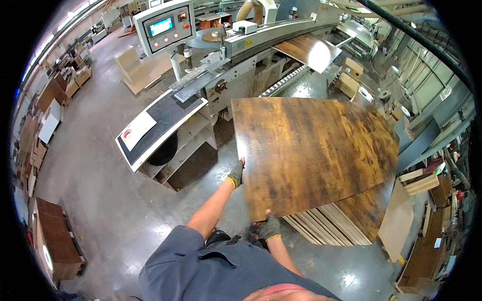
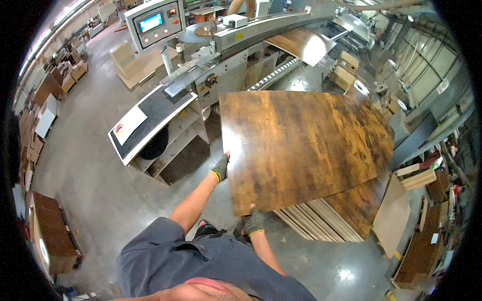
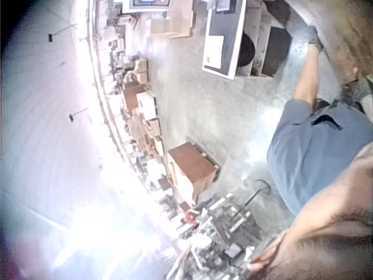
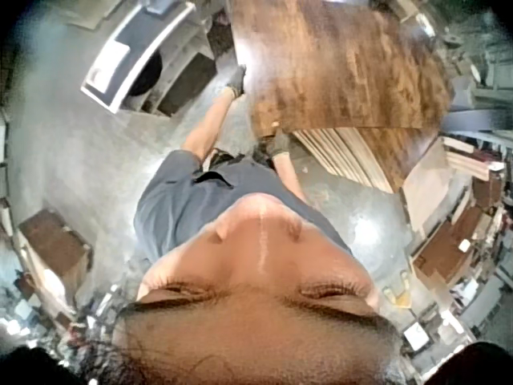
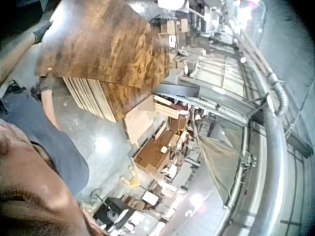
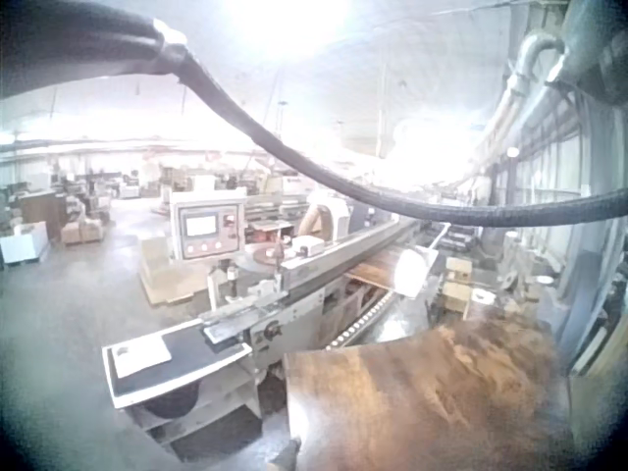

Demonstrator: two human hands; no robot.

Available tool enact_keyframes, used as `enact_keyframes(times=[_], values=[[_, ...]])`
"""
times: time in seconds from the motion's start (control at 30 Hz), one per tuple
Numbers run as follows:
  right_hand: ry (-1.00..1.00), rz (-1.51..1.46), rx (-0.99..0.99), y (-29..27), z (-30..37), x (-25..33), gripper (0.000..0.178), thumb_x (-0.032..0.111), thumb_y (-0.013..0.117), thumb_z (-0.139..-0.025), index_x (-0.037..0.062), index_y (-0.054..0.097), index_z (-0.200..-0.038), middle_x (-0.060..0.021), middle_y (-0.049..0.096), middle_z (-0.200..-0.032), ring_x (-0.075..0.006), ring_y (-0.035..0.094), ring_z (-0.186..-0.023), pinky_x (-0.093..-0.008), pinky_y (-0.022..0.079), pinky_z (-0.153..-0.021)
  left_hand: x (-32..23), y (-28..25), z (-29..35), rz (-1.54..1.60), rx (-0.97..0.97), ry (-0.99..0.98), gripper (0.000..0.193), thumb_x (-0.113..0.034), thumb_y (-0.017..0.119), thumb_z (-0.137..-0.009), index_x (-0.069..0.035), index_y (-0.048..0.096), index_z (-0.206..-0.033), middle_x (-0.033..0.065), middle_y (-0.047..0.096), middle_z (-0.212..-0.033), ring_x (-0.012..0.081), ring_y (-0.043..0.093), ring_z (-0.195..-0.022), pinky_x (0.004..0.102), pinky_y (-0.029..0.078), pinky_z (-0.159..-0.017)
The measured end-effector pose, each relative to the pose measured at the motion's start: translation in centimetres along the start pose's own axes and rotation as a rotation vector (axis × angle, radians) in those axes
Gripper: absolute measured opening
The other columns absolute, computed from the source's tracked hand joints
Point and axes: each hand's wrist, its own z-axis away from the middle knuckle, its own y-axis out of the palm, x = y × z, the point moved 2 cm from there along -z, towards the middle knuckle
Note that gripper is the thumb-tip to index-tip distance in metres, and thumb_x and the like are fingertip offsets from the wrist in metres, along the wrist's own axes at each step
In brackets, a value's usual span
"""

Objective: The person cleans a machine surface with a white cloth, then picks up and stacks several large wooden panels in a workshop.

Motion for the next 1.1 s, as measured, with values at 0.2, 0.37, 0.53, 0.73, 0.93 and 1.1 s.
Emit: enact_keyframes(times=[0.2,0.37,0.53,0.73,0.93,1.1], values=[[-0.112,-0.364,0.148,-7.4,3.7,5.2,0.094,0.083,0.036,-0.081,0.0119,0.041,-0.143,-0.0117,0.045,-0.144,-0.0354,0.045,-0.124,-0.0538,0.038,-0.1,-6.4,-3.6,8.2,-0.511,-0.379,0.051,0.061,-0.054,0.054,-0.093,0.002,0.066,-0.113,0.0102,0.069,-0.105,0.0242,0.06,-0.092,0.0379,0.046,-0.086],[-0.634,0.137,-0.102,-21.7,2.2,8.8,0.084,0.072,0.039,-0.089,0.0112,0.035,-0.147,-0.0101,0.034,-0.151,-0.0328,0.036,-0.133,-0.0494,0.033,-0.109,-7.7,-17.0,14.7,-0.902,-0.525,0.112,0.064,-0.056,0.045,-0.096,0.005,0.065,-0.105,0.0209,0.068,-0.11,0.0319,0.063,-0.101,0.0407,0.046,-0.089],[-0.355,-0.648,-0.062,-18.2,7.4,12.0,0.082,0.068,0.049,-0.085,0.0106,0.042,-0.144,-0.0105,0.044,-0.145,-0.0359,0.044,-0.128,-0.0515,0.035,-0.109,-6.6,-27.2,24.5,-0.394,-0.752,-0.033,0.061,-0.052,0.056,-0.093,-0.001,0.056,-0.126,0.0116,0.063,-0.114,0.0241,0.059,-0.101,0.0386,0.046,-0.092],[-0.332,-0.601,0.0,-17.0,6.0,8.2,0.071,0.043,0.062,-0.077,0.0103,0.047,-0.139,-0.0122,0.048,-0.14,-0.0362,0.047,-0.124,-0.0491,0.039,-0.106,-6.0,-23.3,30.3,-0.96,-1.212,0.204,0.066,-0.06,0.052,-0.09,0.003,0.067,-0.095,0.0261,0.066,-0.089,0.0417,0.062,-0.086,0.0459,0.047,-0.078],[-0.374,-0.421,-0.083,-2.7,11.1,12.4,0.071,0.032,0.068,-0.069,0.007,0.051,-0.133,-0.0143,0.05,-0.134,-0.0362,0.049,-0.119,-0.0493,0.042,-0.102,-11.3,-23.4,38.9,-0.852,-1.206,0.2,0.059,-0.056,0.06,-0.087,0.003,0.066,-0.086,0.0232,0.065,-0.079,0.038,0.059,-0.073,0.0451,0.046,-0.07],[-0.348,-0.363,-0.061,-1.0,5.6,8.6,0.068,0.03,0.068,-0.07,0.0044,0.052,-0.13,-0.0153,0.053,-0.128,-0.0364,0.051,-0.115,-0.0493,0.047,-0.094,-11.1,-31.2,46.8,-0.754,-1.305,0.176,0.062,-0.057,0.062,-0.086,0.004,0.063,-0.077,0.0219,0.06,-0.069,0.0355,0.052,-0.064,0.046,0.042,-0.065]])
